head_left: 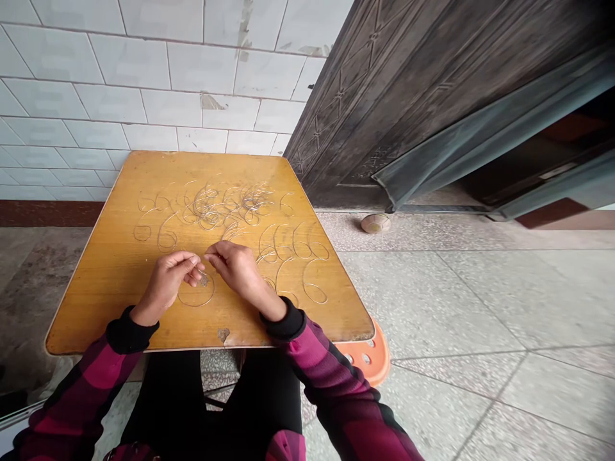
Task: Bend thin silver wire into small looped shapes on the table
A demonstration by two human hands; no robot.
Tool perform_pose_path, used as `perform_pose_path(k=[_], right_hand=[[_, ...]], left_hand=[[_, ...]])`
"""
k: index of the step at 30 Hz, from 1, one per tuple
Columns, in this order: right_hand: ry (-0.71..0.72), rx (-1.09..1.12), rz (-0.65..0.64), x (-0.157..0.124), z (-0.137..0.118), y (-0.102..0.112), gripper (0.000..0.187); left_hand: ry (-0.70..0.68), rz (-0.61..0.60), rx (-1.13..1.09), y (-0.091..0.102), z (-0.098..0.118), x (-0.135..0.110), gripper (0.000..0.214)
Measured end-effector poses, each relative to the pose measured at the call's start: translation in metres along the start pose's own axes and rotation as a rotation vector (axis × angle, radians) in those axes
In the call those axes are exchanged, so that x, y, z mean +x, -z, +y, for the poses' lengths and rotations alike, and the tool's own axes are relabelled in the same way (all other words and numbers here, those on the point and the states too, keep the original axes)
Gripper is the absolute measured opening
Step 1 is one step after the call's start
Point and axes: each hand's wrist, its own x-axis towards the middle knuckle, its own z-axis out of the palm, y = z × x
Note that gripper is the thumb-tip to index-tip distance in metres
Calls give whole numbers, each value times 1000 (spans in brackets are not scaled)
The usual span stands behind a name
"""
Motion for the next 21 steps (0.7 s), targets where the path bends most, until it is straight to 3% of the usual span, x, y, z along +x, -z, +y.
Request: perform_pose_path(k=[4, 8, 15, 21], right_hand=[[-165, 315, -34, -8, 8, -3, 19], [-287, 576, -67, -16, 15, -10, 30], [-286, 566, -56, -18, 17, -11, 29], [-255, 607, -66, -18, 14, -5, 29]], left_hand=[[-19, 66, -75, 3, 2, 1, 19], [14, -6, -29, 7, 3, 2, 19], [157, -180, -113, 15, 4, 6, 15], [254, -222, -260, 18, 3, 8, 16]])
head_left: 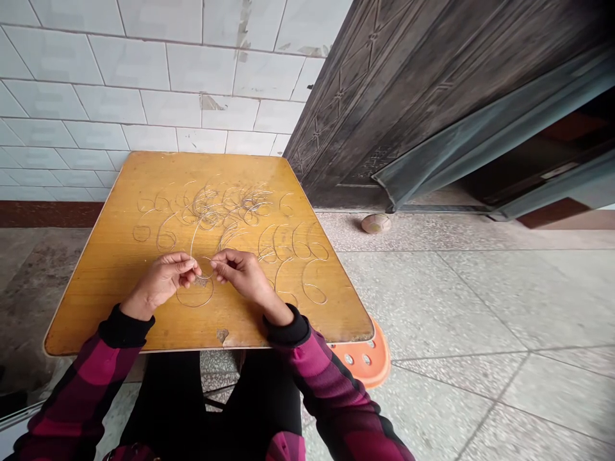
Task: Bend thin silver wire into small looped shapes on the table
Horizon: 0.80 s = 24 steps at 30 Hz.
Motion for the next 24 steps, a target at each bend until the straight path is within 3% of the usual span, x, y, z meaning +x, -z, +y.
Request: perform_pose_path(k=[9, 15, 20, 24], right_hand=[[-51, 259, -29, 3, -3, 0, 30], [-43, 471, -213, 4, -3, -6, 47], [-34, 528, -176, 5, 0, -12, 29], [-95, 570, -145, 6, -1, -14, 28]], left_hand=[[-23, -56, 71, -1, -1, -2, 18], [28, -105, 107, -9, -3, -3, 22], [7, -87, 44, -11, -5, -4, 23], [5, -92, 18, -11, -8, -3, 24]])
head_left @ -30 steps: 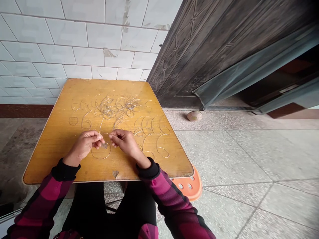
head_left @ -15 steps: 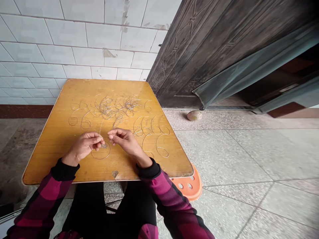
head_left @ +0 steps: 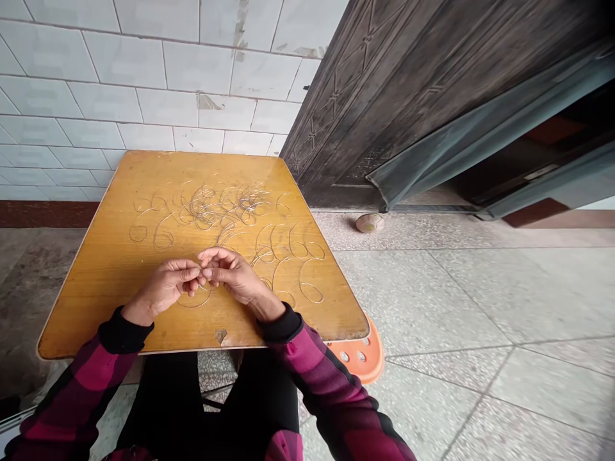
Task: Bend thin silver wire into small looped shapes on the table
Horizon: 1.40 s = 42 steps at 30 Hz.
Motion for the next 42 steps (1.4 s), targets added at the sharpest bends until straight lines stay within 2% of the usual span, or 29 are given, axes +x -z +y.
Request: perform_pose_path(k=[8, 11, 15, 17, 20, 28, 37, 42], right_hand=[[-34, 41, 22, 1, -4, -1, 25], [-32, -41, 45, 0, -7, 3, 27], [-6, -229, 152, -3, -9, 10, 25], [-36, -280, 172, -4, -9, 13, 25], [-75, -290, 165, -5, -6, 14, 29], [-46, -287, 188, -3, -4, 13, 30], [-66, -260, 231, -2, -1, 13, 31], [-45, -354, 358, -2, -7, 32, 25]], left_hand=[[-30, 1, 2, -1, -4, 1, 20], [-47, 28, 15, 0, -2, 1, 20], [-97, 101, 59, 0, 2, 0, 20], [-120, 112, 95, 0, 2, -1, 20], [-148, 118, 151, 0, 2, 0, 20], [-267, 146, 320, 5, -5, 1, 19], [-256, 220, 423, 7, -7, 2, 27], [-251, 291, 475, 5, -4, 0, 30]])
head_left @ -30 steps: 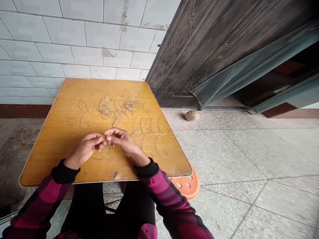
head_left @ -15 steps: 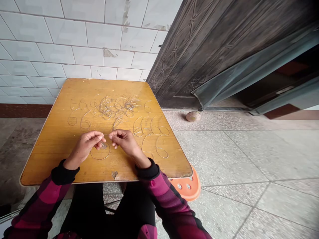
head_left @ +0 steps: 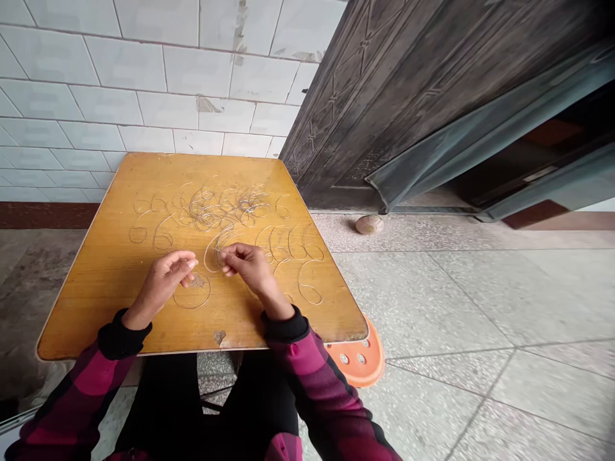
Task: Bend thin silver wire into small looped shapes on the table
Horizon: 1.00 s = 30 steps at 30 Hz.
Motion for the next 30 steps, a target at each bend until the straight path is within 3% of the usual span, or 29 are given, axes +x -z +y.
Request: perform_pose_path(k=[5, 12, 16, 18, 21, 24, 27, 30], right_hand=[[72, -359, 198, 8, 2, 22, 15], [23, -615, 114, 14, 9, 18, 16], [174, -848, 211, 11, 6, 16, 10], [255, -879, 177, 7, 4, 13, 8], [330, -869, -43, 0, 3, 3, 5], [344, -902, -222, -7, 3, -9, 3], [336, -945, -254, -12, 2, -17, 2], [318, -960, -251, -14, -1, -18, 2]], left_hand=[[-10, 14, -2, 0, 1, -1, 28], [-39, 15, 6, 2, -1, -1, 28], [-57, 27, 49, 6, -1, 2, 27], [-95, 52, 179, 12, -2, 4, 24], [-213, 98, 553, 25, -3, 8, 13], [-221, 23, 936, 34, -5, 6, 10], [-158, -121, 1195, 32, -4, 2, 15], [-129, -192, 1351, 25, -2, -2, 19]])
